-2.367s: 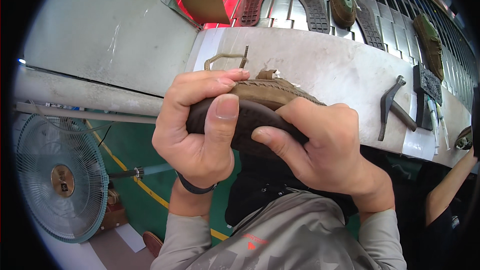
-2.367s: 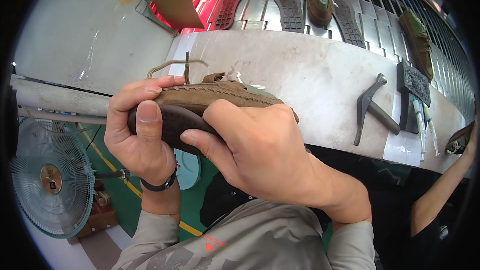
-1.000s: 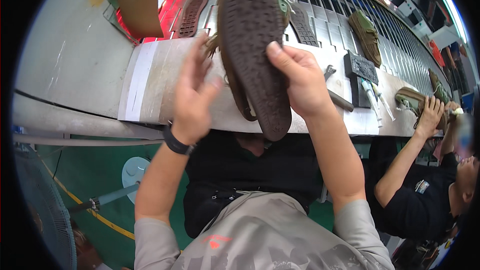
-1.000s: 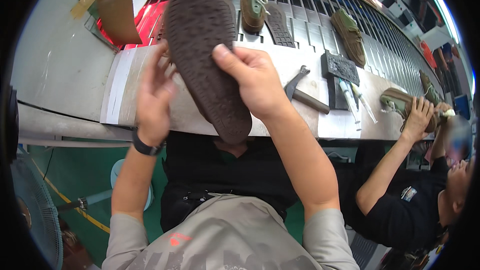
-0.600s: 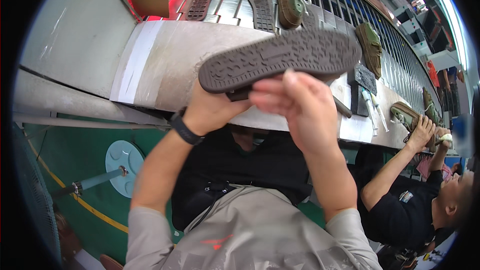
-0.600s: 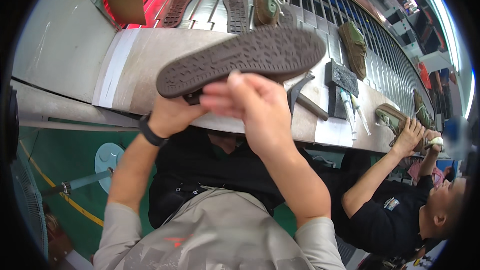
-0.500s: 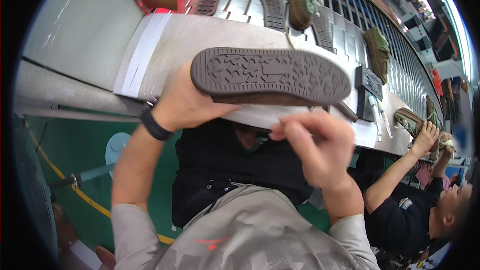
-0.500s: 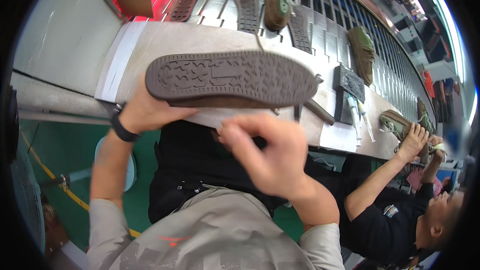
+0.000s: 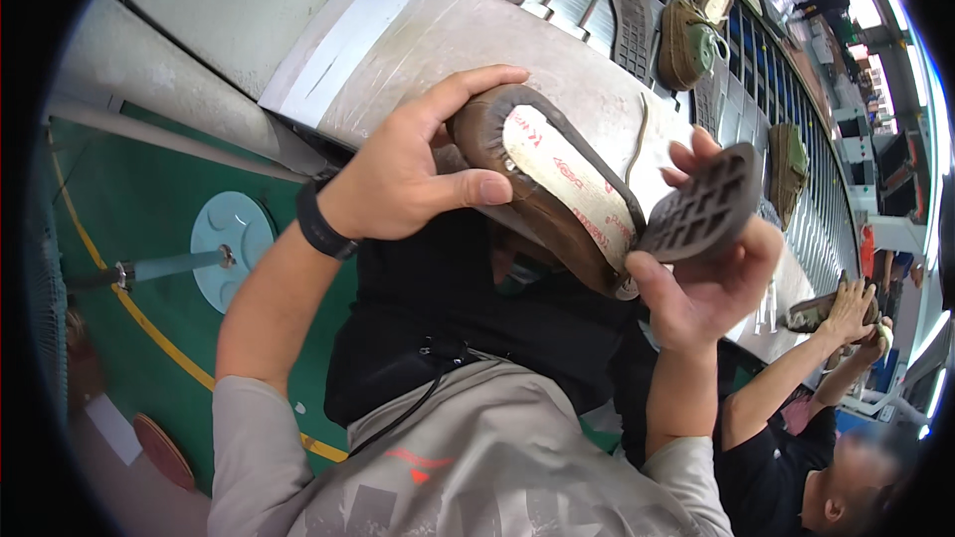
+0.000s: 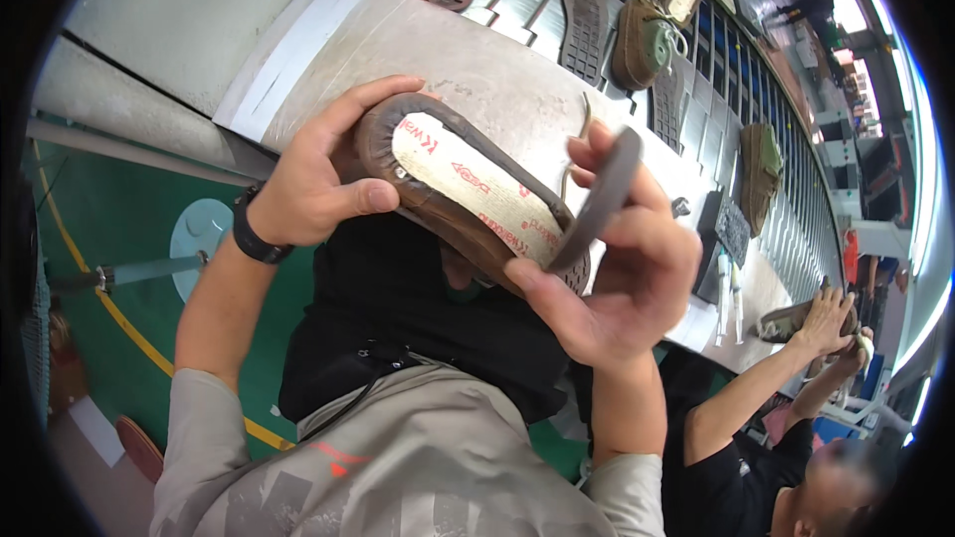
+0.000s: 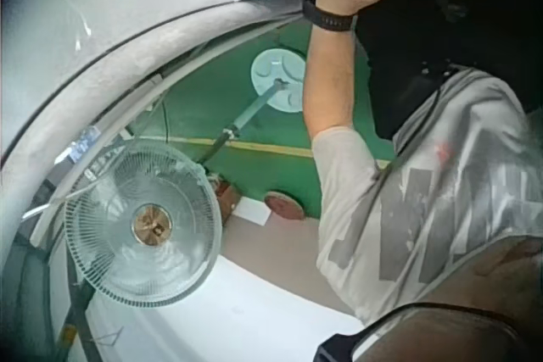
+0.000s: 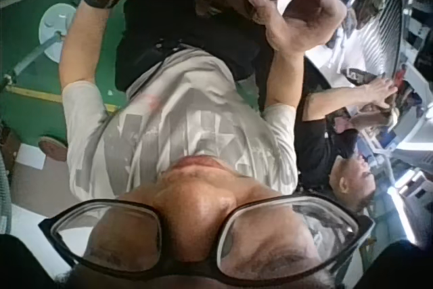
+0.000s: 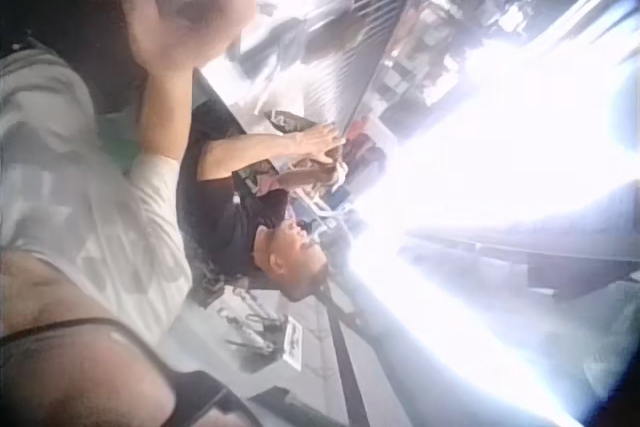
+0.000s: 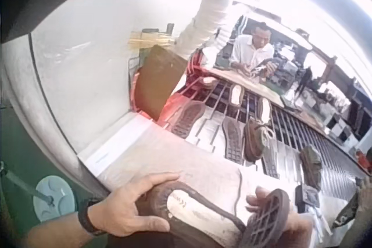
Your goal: The person assembles shoes by taking shoe uppers and soles from a conveyor, attaching the soles to the uppers by hand, and tapping the edges with a hammer.
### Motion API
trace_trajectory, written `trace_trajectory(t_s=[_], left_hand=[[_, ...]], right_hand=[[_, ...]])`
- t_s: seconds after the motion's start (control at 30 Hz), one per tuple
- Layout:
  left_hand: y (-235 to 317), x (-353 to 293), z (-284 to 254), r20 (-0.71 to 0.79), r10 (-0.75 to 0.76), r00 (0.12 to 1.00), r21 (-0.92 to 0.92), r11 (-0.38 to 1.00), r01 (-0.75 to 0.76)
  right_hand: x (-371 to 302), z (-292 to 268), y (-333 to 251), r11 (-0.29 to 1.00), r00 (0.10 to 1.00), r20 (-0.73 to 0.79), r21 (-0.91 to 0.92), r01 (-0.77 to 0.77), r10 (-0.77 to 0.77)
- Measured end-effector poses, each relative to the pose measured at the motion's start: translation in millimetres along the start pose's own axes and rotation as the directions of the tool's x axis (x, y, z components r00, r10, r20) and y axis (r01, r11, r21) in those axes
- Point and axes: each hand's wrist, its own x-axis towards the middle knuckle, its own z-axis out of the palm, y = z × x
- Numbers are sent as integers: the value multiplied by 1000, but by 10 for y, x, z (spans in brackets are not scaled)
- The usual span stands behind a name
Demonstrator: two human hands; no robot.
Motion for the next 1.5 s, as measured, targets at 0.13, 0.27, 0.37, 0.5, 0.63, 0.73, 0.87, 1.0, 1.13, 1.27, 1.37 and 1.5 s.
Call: trace_trajectory(t_s=[0.13,0.27,0.37,0.5,0.63,0.73,0.87,1.0,1.13,1.27,1.37,1.5], left_hand=[[-142,8,152,-96,270,958,203,947,-247],[92,158,88,-91,309,947,209,935,-285],[474,450,-82,64,516,854,417,764,-493],[658,661,-3,258,626,736,610,485,-626],[695,740,157,247,669,701,682,394,-616],[753,829,310,262,708,655,704,324,-632],[784,902,490,271,732,626,711,286,-642],[833,957,612,314,733,603,715,236,-658],[853,1011,700,345,740,578,715,191,-672],[857,1026,732,362,739,569,725,161,-670],[858,1031,754,364,743,562,721,157,-675],[883,997,800,365,741,564,725,154,-672]], right_hand=[[110,76,-54,914,955,281,-353,199,-100],[312,267,-160,852,921,358,-424,308,-155],[372,286,-193,832,910,347,-415,368,-229],[359,335,-140,835,940,200,-435,338,-277],[329,320,-204,827,941,160,-449,338,-298],[288,228,-240,753,930,190,-547,367,-315],[232,163,-251,746,929,153,-558,363,-337],[187,133,-254,821,940,6,-485,300,-340],[162,64,-250,813,934,-24,-501,298,-357],[152,29,-254,821,934,-40,-492,291,-355],[143,22,-272,820,935,-42,-496,285,-351],[122,15,-280,818,932,-45,-496,291,-359]])
